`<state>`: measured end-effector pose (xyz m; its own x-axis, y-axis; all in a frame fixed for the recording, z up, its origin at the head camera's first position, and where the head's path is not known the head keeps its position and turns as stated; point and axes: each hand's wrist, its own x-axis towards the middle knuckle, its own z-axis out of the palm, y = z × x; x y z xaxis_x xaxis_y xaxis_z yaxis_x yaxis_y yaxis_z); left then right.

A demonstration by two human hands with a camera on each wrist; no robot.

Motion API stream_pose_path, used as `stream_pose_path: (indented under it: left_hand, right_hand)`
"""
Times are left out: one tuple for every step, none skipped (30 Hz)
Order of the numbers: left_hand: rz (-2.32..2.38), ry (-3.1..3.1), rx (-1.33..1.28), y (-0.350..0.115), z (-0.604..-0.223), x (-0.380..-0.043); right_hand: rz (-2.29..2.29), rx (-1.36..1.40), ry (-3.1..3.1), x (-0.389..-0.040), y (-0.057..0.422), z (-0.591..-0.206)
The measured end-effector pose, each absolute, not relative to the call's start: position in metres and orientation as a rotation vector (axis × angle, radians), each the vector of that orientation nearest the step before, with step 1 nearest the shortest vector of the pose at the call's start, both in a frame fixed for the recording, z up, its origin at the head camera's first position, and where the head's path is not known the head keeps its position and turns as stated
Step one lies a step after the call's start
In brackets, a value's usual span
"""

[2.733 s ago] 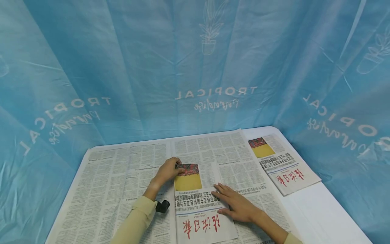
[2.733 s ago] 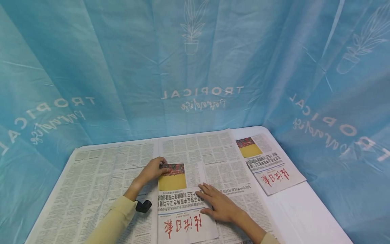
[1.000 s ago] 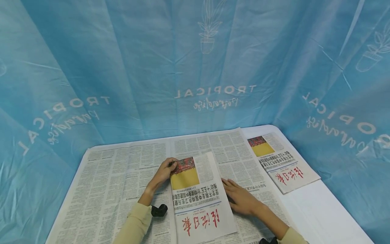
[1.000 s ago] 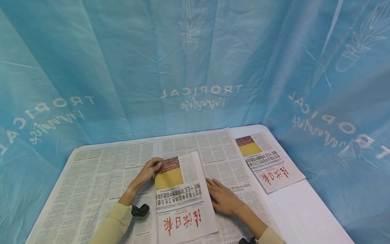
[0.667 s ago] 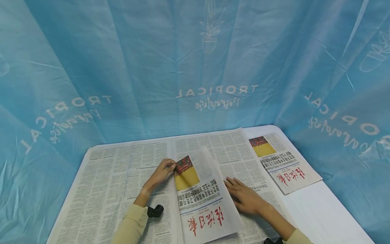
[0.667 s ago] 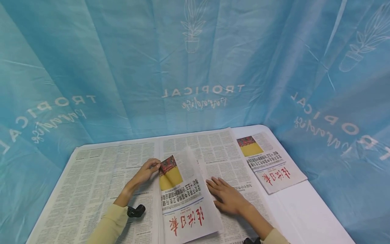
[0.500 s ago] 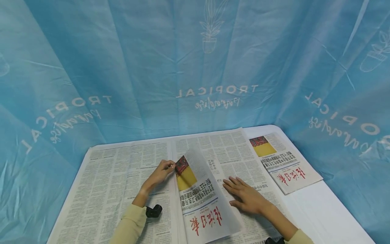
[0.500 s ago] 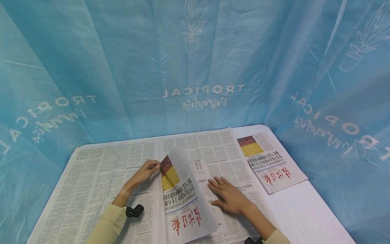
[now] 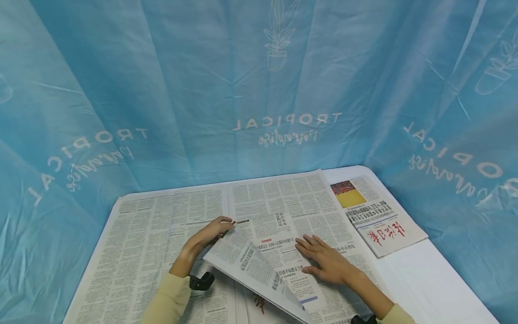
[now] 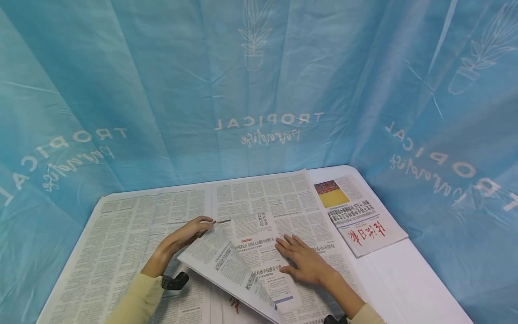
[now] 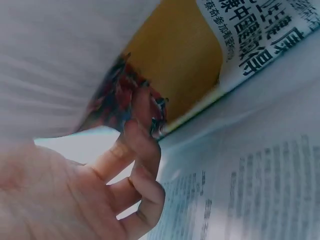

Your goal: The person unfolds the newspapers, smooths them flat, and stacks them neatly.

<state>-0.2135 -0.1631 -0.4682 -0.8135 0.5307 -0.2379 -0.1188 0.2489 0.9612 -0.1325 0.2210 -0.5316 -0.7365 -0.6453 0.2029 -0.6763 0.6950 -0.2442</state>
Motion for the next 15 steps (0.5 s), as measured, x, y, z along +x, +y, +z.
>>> stream_pose_path:
  left_hand:
    - [1.527,2.071,0.177,-0.160,-0.465,-0.215]
    - [1.456,2.120,0.133,-0.159,-0.465,-0.214]
    - [1.402,2.151,0.100,-0.159,-0.464,-0.213]
    - [1.367,2.159,0.094,-0.160,-0.464,-0.212]
    - [1.334,2.173,0.114,-0.162,-0.464,-0.210]
    - [1.314,2.176,0.154,-0.165,-0.464,-0.208]
    - [1.306,2.170,0.200,-0.169,-0.465,-0.206]
    - [1.306,2.154,0.243,-0.172,-0.466,-0.204]
    - [1.306,2.136,0.278,-0.176,-0.467,-0.202]
    - [1.312,2.112,0.304,-0.180,-0.468,-0.201]
    - [1.321,2.092,0.328,-0.184,-0.469,-0.198]
    - [1.329,2.069,0.348,-0.188,-0.470,-0.196]
    - [1.342,2.044,0.353,-0.192,-0.471,-0.194]
    - [1.346,2.024,0.358,-0.196,-0.472,-0.191]
    - [1.348,2.013,0.362,-0.199,-0.473,-0.188]
  right_hand:
    - [0.475,1.093,-2.802,-0.133,0.221,-0.531]
    - [0.477,1.091,-2.808,-0.133,0.221,-0.531]
    - [0.476,1.087,-2.813,-0.133,0.221,-0.531]
    - [0.474,1.084,-2.818,-0.133,0.221,-0.531]
    - [0.476,1.080,-2.823,-0.133,0.222,-0.530]
    - [0.482,1.078,-2.829,-0.133,0.222,-0.530]
    - [0.489,1.076,-2.834,-0.133,0.222,-0.530]
    - [0.495,1.073,-2.839,-0.133,0.222,-0.530]
    - [0.502,1.073,-2.843,-0.133,0.222,-0.530]
    - [0.511,1.072,-2.846,-0.133,0.223,-0.530]
    - [0.518,1.075,-2.847,-0.133,0.223,-0.529]
    - [0.525,1.078,-2.848,-0.133,0.223,-0.529]
    - [0.520,1.083,-2.843,-0.133,0.223,-0.529]
    - [0.509,1.089,-2.837,-0.133,0.223,-0.529]
    - [0.496,1.094,-2.829,-0.134,0.224,-0.528]
